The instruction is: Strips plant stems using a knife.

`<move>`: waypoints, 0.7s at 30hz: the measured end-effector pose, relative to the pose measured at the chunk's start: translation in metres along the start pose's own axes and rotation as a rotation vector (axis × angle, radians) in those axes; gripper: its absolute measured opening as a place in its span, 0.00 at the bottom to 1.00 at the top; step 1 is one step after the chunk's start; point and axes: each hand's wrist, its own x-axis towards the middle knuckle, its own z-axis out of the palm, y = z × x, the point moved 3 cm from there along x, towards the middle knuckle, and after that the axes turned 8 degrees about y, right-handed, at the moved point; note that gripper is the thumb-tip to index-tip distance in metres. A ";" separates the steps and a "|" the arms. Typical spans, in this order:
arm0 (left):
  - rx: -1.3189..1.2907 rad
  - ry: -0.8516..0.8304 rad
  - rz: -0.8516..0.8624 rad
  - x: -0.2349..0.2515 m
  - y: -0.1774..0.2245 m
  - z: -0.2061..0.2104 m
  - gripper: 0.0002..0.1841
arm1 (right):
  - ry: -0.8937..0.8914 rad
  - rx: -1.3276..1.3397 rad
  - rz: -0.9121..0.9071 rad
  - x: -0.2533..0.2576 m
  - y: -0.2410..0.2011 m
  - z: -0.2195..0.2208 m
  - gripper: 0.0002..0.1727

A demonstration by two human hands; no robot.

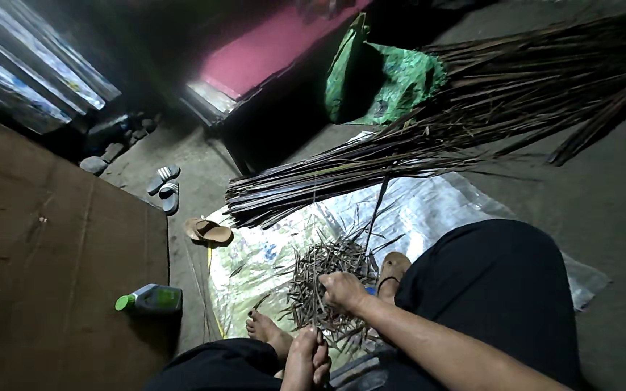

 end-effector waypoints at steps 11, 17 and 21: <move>0.095 0.072 0.005 0.006 0.005 0.001 0.21 | 0.026 0.870 0.125 -0.006 -0.001 0.011 0.17; 0.109 0.063 0.067 0.000 0.002 -0.002 0.20 | 0.106 0.982 0.195 -0.003 0.003 -0.002 0.17; 0.135 0.143 0.098 0.003 0.009 -0.004 0.20 | 0.040 0.453 0.008 -0.012 0.005 -0.002 0.19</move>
